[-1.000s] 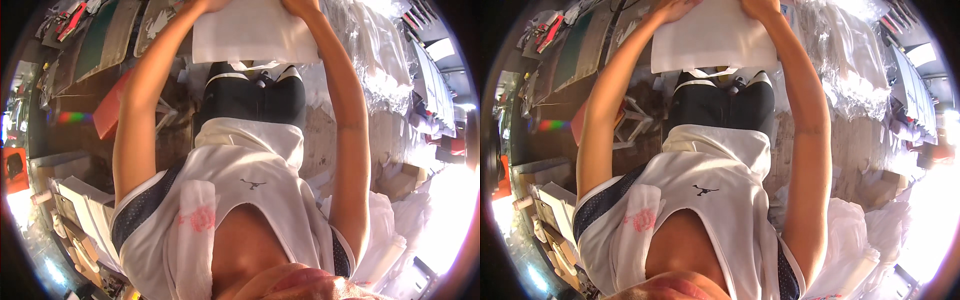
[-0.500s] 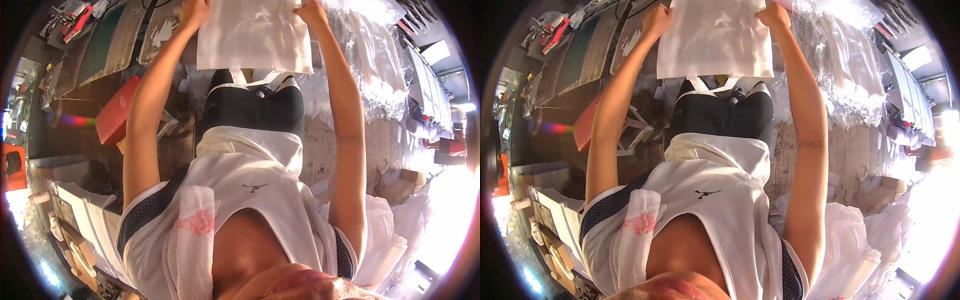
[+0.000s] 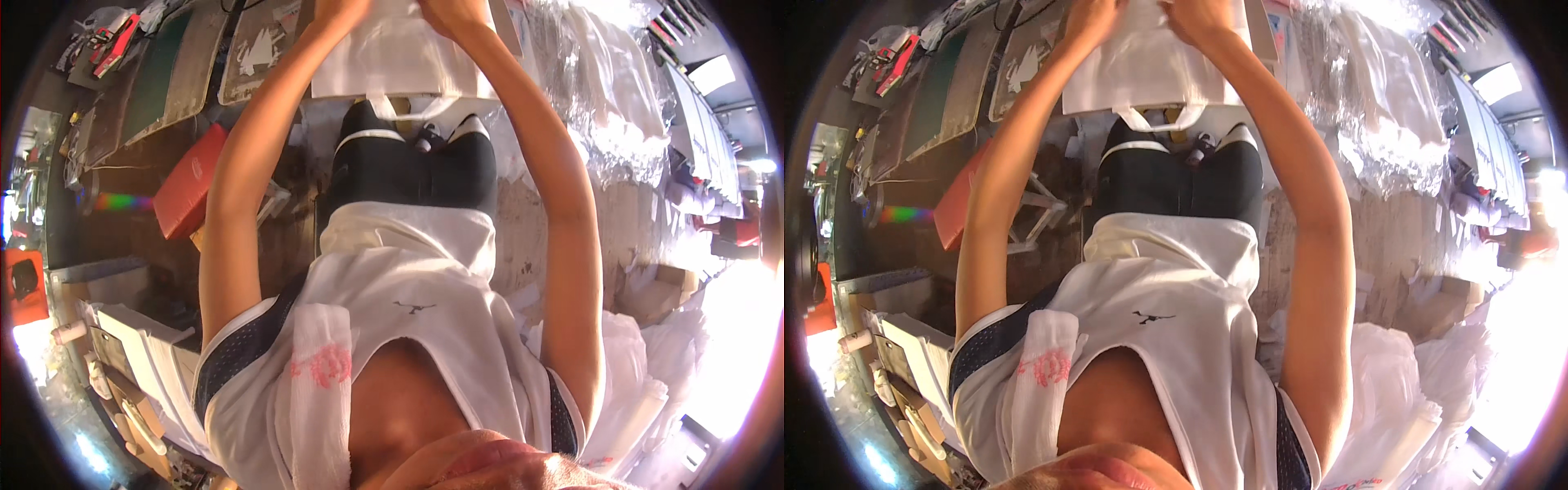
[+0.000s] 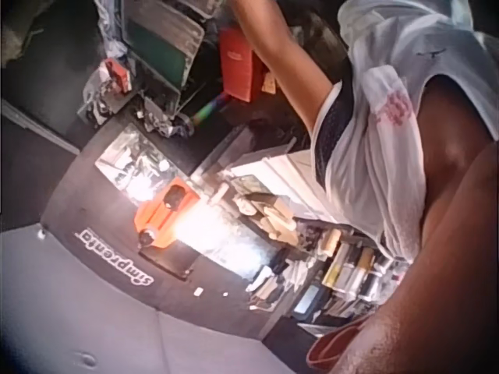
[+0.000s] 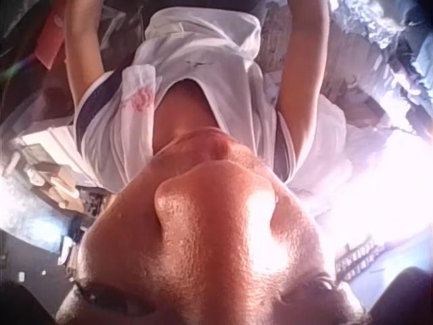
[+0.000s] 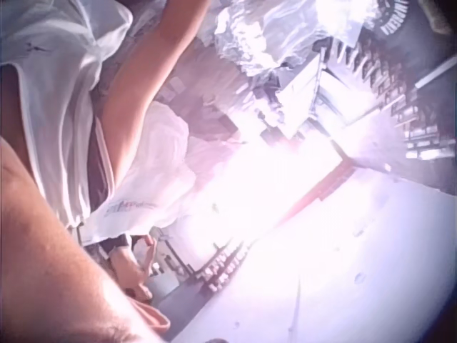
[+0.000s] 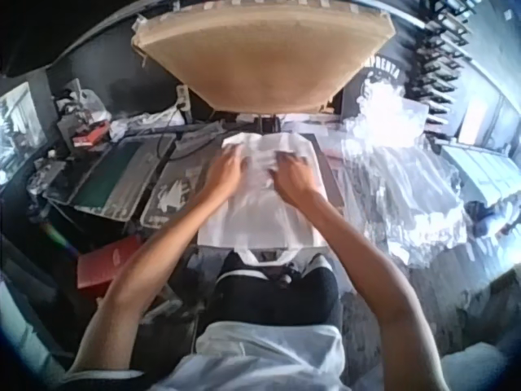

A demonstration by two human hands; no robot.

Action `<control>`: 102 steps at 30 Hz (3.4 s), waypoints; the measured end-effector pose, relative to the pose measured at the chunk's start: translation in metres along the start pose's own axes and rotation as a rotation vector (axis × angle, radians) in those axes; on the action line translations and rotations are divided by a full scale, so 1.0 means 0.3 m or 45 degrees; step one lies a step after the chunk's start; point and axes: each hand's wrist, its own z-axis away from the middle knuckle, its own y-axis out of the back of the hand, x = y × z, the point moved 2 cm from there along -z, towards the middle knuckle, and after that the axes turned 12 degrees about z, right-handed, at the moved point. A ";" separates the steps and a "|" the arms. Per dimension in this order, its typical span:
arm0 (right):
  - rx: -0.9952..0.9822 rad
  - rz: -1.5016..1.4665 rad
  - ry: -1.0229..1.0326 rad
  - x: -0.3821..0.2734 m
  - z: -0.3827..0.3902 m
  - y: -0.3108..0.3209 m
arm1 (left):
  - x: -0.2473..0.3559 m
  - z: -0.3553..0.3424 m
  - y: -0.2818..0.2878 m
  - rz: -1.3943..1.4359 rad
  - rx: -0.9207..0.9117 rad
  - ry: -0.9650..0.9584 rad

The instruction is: The person places a white plastic bag onto a printing platen, aligns it, and then applies ink using a screen and squeegee before removing the printed bag and placing it on a stack.

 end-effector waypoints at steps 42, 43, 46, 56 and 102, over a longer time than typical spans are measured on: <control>-0.690 -0.003 -1.107 0.608 0.392 -0.135 | 0.227 -0.023 -0.216 -0.216 -0.654 -0.105; -0.678 -0.013 -1.100 0.596 0.391 -0.125 | 0.206 -0.026 -0.216 -0.291 -0.700 -0.053; -0.558 0.033 -1.142 0.635 0.425 -0.104 | 0.228 -0.026 -0.240 -0.157 -0.656 -0.023; -0.533 -0.679 -1.015 0.657 0.455 -0.016 | 0.209 -0.014 -0.248 -0.197 -0.618 -0.030; -0.080 -0.065 -0.046 0.104 0.239 0.181 | 0.072 0.226 0.117 0.027 -0.325 -0.295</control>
